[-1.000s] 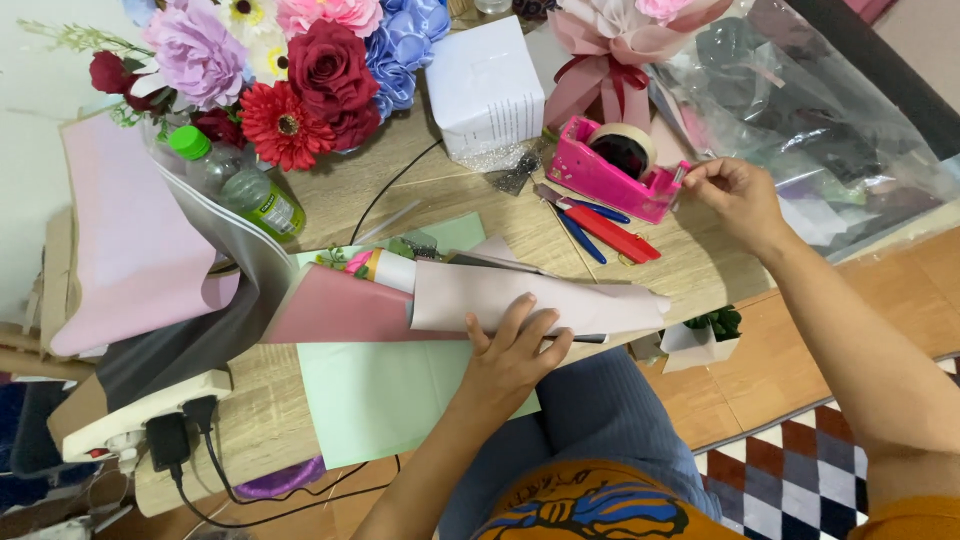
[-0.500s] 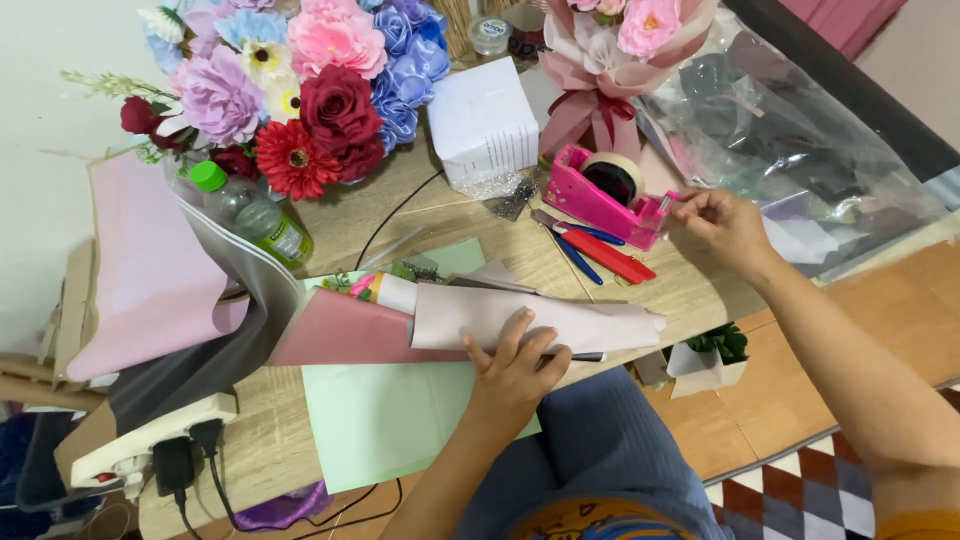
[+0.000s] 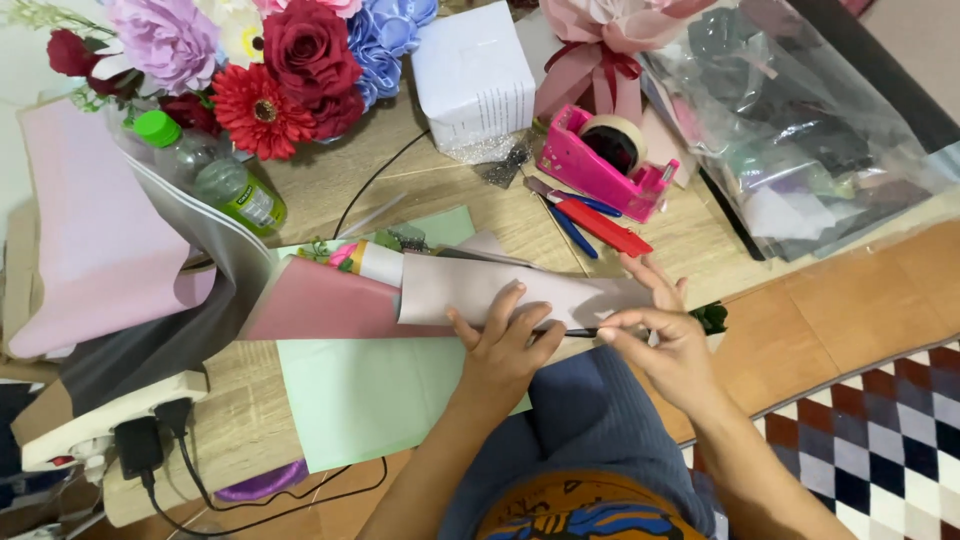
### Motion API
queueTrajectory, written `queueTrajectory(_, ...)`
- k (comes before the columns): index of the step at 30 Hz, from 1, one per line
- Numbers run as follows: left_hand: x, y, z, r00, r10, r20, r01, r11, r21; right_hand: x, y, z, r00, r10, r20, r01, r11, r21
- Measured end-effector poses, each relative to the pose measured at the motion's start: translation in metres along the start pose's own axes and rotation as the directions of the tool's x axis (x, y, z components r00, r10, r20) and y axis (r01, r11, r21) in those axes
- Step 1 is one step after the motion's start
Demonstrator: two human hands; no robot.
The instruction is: The person wraps a bouquet of artificial flowers with black and pink paper. They fold the paper around the stems, smooth the edges, and secure the wrapping with tape.
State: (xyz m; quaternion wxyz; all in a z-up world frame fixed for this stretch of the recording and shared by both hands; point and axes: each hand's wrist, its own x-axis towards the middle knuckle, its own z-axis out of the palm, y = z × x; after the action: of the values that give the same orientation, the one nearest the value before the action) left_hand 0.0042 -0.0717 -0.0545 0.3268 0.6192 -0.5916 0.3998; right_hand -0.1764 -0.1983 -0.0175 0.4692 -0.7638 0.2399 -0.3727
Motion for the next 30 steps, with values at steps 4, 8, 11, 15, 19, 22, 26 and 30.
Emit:
queueTrajectory(4,-0.002,0.001,-0.001,1.000,-0.018,-0.010,0.018,1.000,0.013,-0.007,-0.002,0.022,1.000,-0.023,0.009,0.024,0.991,-0.134)
queueTrajectory(8,-0.001,0.002,-0.004,0.999,-0.027,0.036,0.028,0.999,-0.029,-0.014,0.000,0.031,0.999,-0.039,0.002,0.038,0.966,-0.257)
queueTrajectory(11,-0.002,0.001,-0.004,0.999,-0.030,0.036,0.031,0.999,-0.032,-0.015,0.005,0.036,0.999,-0.036,-0.010,0.033,0.966,-0.256)
queueTrajectory(15,-0.001,0.001,-0.005,0.998,-0.038,0.043,0.039,0.998,-0.038,-0.015,0.013,0.039,0.997,-0.079,-0.013,0.071,0.954,-0.291)
queueTrajectory(19,-0.005,0.000,-0.002,0.998,-0.037,0.047,0.040,0.998,-0.048,-0.013,0.021,0.040,0.995,-0.094,-0.024,0.080,0.938,-0.338)
queueTrajectory(22,-0.002,0.000,-0.003,0.998,-0.036,0.049,0.039,0.997,-0.059,-0.012,0.019,0.040,0.991,-0.132,-0.024,0.113,0.917,-0.382)
queueTrajectory(26,0.000,-0.001,-0.004,0.999,-0.032,0.037,0.034,0.998,-0.054,-0.008,0.020,0.035,0.987,-0.159,0.001,0.143,0.881,-0.451)
queueTrajectory(30,-0.005,0.001,0.000,0.999,-0.033,0.014,0.033,0.999,-0.025,-0.006,0.015,0.032,0.996,-0.084,-0.030,0.068,0.937,-0.342)
